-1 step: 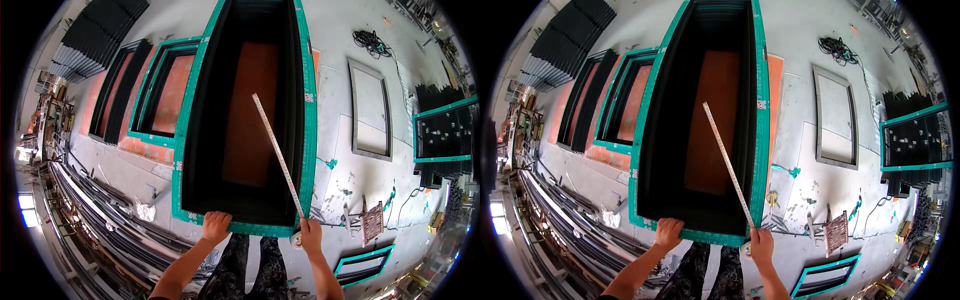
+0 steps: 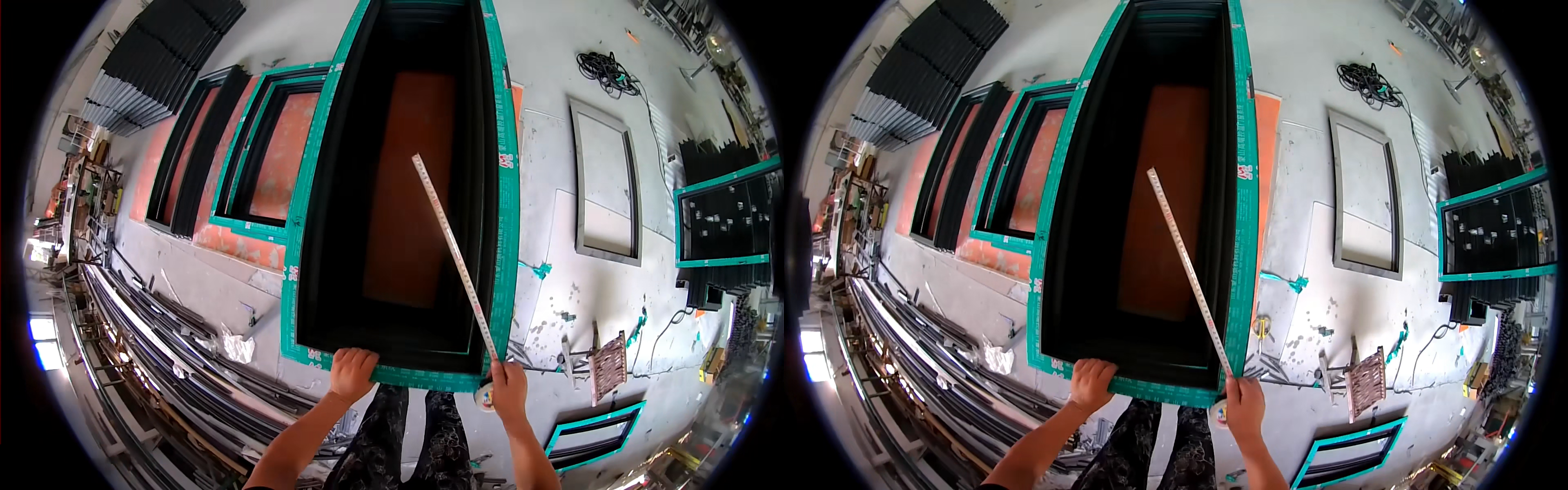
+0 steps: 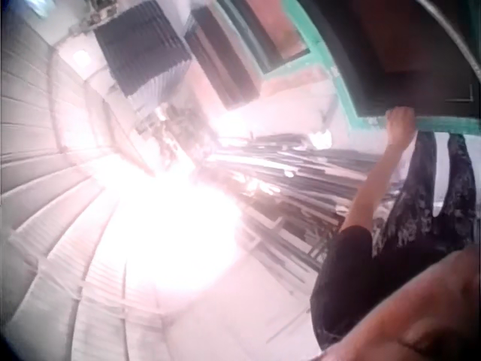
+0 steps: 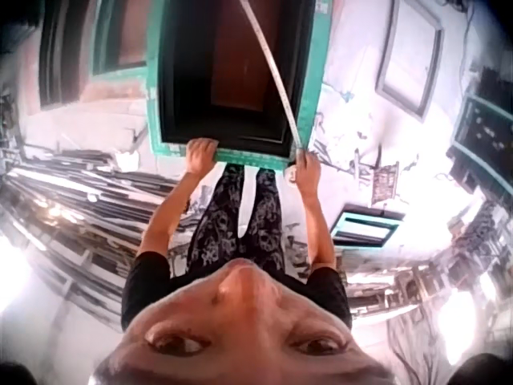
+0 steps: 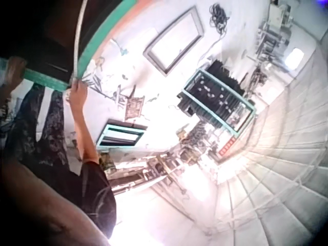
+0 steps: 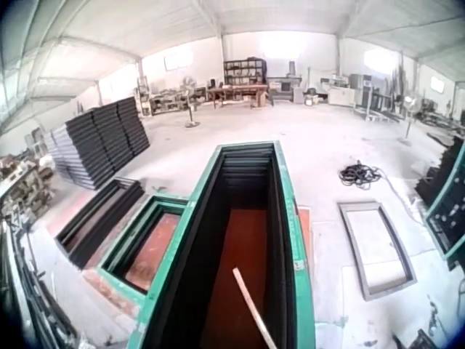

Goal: The person moves a large metal frame onto a stack and then retrieves a smaller metal frame from a container. They place the smaller frame on the floor, use a tape measure to take dimensions of a green metal casing, and then operate a miter saw to cut a metal component. Finally, they fit the cut metal piece into the green metal casing.

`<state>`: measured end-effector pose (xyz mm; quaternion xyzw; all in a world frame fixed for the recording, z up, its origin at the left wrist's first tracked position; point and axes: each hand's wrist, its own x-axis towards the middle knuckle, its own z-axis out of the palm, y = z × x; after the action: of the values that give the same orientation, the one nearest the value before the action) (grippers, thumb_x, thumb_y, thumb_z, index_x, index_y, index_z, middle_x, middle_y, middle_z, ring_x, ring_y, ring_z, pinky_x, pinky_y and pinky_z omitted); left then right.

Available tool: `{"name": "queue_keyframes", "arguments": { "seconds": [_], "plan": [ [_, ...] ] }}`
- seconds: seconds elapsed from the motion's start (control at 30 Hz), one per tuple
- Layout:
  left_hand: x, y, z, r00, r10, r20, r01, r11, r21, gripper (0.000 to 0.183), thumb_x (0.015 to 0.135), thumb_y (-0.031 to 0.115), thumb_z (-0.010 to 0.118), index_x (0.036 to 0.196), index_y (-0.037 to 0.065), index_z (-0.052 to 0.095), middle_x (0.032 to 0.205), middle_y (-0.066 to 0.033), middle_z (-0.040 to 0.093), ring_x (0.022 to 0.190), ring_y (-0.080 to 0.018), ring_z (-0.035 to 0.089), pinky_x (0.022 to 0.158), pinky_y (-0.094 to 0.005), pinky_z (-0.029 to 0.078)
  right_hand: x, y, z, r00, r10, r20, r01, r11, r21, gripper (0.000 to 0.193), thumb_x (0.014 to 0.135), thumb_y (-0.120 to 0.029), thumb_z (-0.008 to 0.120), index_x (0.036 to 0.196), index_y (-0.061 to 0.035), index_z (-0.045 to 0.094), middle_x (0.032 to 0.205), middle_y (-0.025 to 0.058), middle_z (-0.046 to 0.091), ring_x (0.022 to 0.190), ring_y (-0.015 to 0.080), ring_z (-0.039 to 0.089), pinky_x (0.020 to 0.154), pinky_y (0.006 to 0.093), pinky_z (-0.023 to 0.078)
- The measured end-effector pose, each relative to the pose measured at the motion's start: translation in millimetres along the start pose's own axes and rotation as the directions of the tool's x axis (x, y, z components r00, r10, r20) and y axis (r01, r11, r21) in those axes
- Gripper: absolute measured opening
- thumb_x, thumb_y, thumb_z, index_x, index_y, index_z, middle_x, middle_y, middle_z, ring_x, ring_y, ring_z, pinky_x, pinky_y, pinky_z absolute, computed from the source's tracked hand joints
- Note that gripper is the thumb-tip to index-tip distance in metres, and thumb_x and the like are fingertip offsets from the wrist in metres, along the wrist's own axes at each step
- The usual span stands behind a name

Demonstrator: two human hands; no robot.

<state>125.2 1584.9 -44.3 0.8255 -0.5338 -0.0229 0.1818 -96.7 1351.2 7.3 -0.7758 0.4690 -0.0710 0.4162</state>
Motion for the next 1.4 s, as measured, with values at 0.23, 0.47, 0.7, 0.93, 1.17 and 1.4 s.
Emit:
{"name": "queue_keyframes", "arguments": {
  "seconds": [0.23,0.47,0.7,0.93,1.17,1.4],
  "plan": [
    [16.9,27.2,-15.0,0.997,-0.069,-0.019,0.068,0.995,-0.071,0.029,0.061,0.012,0.066,0.090,0.011,0.062,0.089,-0.0027,0.062,0.088,-0.0247,0.060,0.082,-0.0397,0.044,-0.7,-14.8,-25.2,0.990,0.016,-0.141,-0.017,1.000,-0.006,0.030,0.094,-0.020,0.057,0.070,-0.0026,0.058,0.068,0.0122,0.055,0.065,0.0307,0.054,0.059,0.0434,0.040],
    [19.3,57.4,18.4,0.997,-0.073,0.011,0.073,0.996,-0.048,0.036,0.056,0.006,0.068,0.092,0.011,0.063,0.089,-0.0045,0.062,0.090,-0.0265,0.060,0.083,-0.0411,0.043,27.2,46.9,-15.0,0.971,0.141,-0.192,-0.144,0.990,-0.002,0.033,0.095,-0.023,0.055,0.070,-0.0027,0.057,0.067,0.0117,0.057,0.065,0.0315,0.055,0.060,0.0431,0.042],
    [27.8,45.1,-36.3,0.997,-0.038,0.062,0.037,0.999,0.012,0.033,0.059,0.002,0.064,0.090,0.010,0.062,0.086,-0.0061,0.060,0.088,-0.0277,0.059,0.081,-0.0418,0.042,20.0,15.6,-9.1,0.983,0.030,-0.182,-0.040,0.998,-0.052,0.033,0.095,-0.025,0.056,0.069,-0.0039,0.054,0.067,0.0115,0.054,0.066,0.0319,0.055,0.058,0.0434,0.042],
    [38.8,-2.1,-66.6,0.987,-0.087,0.134,0.085,0.996,0.024,0.028,0.059,0.003,0.061,0.087,0.008,0.062,0.082,-0.0077,0.058,0.083,-0.0290,0.057,0.079,-0.0416,0.043,22.8,-24.1,18.0,0.990,0.005,-0.142,0.001,0.999,0.042,0.032,0.095,-0.024,0.056,0.070,-0.0034,0.057,0.066,0.0124,0.056,0.064,0.0326,0.055,0.057,0.0432,0.041],
    [67.4,-14.8,-74.9,0.998,-0.058,0.020,0.059,0.997,-0.049,0.031,0.059,-0.001,0.061,0.089,0.007,0.063,0.088,-0.0085,0.061,0.090,-0.0289,0.058,0.082,-0.0415,0.043,53.4,-64.8,-0.1,0.984,0.047,-0.171,-0.043,0.999,0.027,0.033,0.096,-0.025,0.054,0.073,-0.0034,0.058,0.067,0.0117,0.059,0.063,0.0317,0.057,0.057,0.0422,0.043],
    [125.0,-55.5,-8.1,0.987,-0.076,0.143,0.069,0.996,0.049,0.047,0.059,0.002,0.066,0.104,0.008,0.060,0.105,-0.0113,0.059,0.108,-0.0320,0.052,0.098,-0.0437,0.037,151.7,-34.0,15.2,0.993,0.035,-0.116,-0.026,0.997,0.074,0.041,0.098,-0.035,0.054,0.075,-0.0007,0.061,0.063,0.0086,0.055,0.057,0.0144,0.048,0.056,0.0300,0.040]
  ]
}}
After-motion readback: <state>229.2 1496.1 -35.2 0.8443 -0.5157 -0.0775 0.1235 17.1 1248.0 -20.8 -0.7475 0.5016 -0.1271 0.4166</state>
